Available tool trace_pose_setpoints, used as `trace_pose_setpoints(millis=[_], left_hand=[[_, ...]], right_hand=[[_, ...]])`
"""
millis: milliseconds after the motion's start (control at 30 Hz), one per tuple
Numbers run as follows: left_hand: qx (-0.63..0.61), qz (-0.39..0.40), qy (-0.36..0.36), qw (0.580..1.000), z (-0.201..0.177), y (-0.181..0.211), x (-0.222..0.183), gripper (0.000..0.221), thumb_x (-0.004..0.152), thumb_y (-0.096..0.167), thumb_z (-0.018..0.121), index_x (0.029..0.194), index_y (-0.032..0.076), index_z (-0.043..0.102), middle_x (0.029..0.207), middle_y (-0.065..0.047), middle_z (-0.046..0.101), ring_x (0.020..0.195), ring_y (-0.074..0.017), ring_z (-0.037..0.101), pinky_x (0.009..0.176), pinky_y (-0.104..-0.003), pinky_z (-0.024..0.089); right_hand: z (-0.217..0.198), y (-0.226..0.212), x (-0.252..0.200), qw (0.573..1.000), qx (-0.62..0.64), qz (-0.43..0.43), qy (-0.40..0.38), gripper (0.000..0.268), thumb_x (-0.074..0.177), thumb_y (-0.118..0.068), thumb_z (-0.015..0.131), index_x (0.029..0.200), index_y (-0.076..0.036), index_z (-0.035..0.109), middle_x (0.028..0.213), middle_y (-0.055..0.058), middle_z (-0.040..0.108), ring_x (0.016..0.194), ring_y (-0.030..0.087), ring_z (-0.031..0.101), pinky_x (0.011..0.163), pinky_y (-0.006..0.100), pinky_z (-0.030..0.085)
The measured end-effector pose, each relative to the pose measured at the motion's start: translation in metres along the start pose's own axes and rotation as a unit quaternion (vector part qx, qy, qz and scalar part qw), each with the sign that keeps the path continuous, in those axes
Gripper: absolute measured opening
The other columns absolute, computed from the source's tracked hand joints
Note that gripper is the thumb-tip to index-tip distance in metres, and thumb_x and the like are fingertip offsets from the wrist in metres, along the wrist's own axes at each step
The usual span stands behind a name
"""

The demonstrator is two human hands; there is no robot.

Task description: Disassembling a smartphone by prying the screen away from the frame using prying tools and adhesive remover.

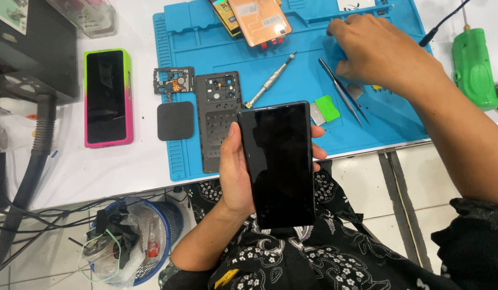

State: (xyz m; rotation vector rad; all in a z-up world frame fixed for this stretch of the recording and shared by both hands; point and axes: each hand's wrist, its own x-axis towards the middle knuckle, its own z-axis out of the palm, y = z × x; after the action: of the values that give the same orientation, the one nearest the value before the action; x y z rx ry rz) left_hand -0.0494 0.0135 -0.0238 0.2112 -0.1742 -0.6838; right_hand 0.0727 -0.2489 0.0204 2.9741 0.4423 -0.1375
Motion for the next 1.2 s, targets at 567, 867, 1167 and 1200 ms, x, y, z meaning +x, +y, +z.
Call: trace_pose_setpoints(millis=[567, 867, 1167, 1200], left_hand=[[0.029, -0.038, -0.051, 0.998, -0.005, -0.007, 0.001, 0.093, 0.101, 0.064, 0.036, 0.152, -0.014, 0.043, 0.141, -0.037, 0.054, 0.114, -0.0435, 0.066, 0.099, -0.048, 0.053], [0.055, -0.111, -0.069, 0.99, 0.003, -0.002, -0.003, 0.101, 0.091, 0.068, 0.045, 0.154, -0.01, 0.04, 0.123, -0.033, 0.064, 0.105, -0.0476, 0.068, 0.094, -0.051, 0.056], [0.168, -0.092, -0.09, 0.977, 0.02, 0.002, -0.003, 0.103, 0.085, 0.073, 0.052, 0.146, -0.009, 0.041, 0.11, -0.027, 0.067, 0.104, -0.0331, 0.07, 0.095, -0.042, 0.056], [0.162, -0.097, -0.088, 0.978, 0.019, 0.002, -0.003, 0.104, 0.084, 0.073, 0.053, 0.147, -0.009, 0.04, 0.111, -0.028, 0.067, 0.105, -0.0337, 0.07, 0.096, -0.043, 0.056]], right_hand=[[-0.021, -0.001, -0.073, 0.916, 0.352, 0.008, 0.191, 0.021, 0.097, -0.005, 0.086, 0.113, 0.001, 0.075, 0.099, 0.013, 0.068, 0.077, 0.017, 0.053, 0.068, 0.028, 0.04], [-0.063, -0.101, -0.159, 0.806, 0.538, 0.057, 0.242, 0.008, 0.092, 0.004, 0.062, 0.088, 0.01, 0.065, 0.076, 0.018, 0.071, 0.058, 0.02, 0.064, 0.055, 0.024, 0.053], [-0.054, -0.1, -0.165, 0.854, 0.43, -0.007, 0.294, 0.014, 0.09, -0.005, 0.063, 0.084, 0.008, 0.065, 0.059, 0.009, 0.061, 0.043, 0.015, 0.046, 0.042, 0.022, 0.033], [-0.054, -0.1, -0.164, 0.858, 0.417, -0.012, 0.3, 0.015, 0.09, -0.006, 0.063, 0.083, 0.008, 0.066, 0.058, 0.008, 0.06, 0.041, 0.014, 0.044, 0.042, 0.023, 0.03]])
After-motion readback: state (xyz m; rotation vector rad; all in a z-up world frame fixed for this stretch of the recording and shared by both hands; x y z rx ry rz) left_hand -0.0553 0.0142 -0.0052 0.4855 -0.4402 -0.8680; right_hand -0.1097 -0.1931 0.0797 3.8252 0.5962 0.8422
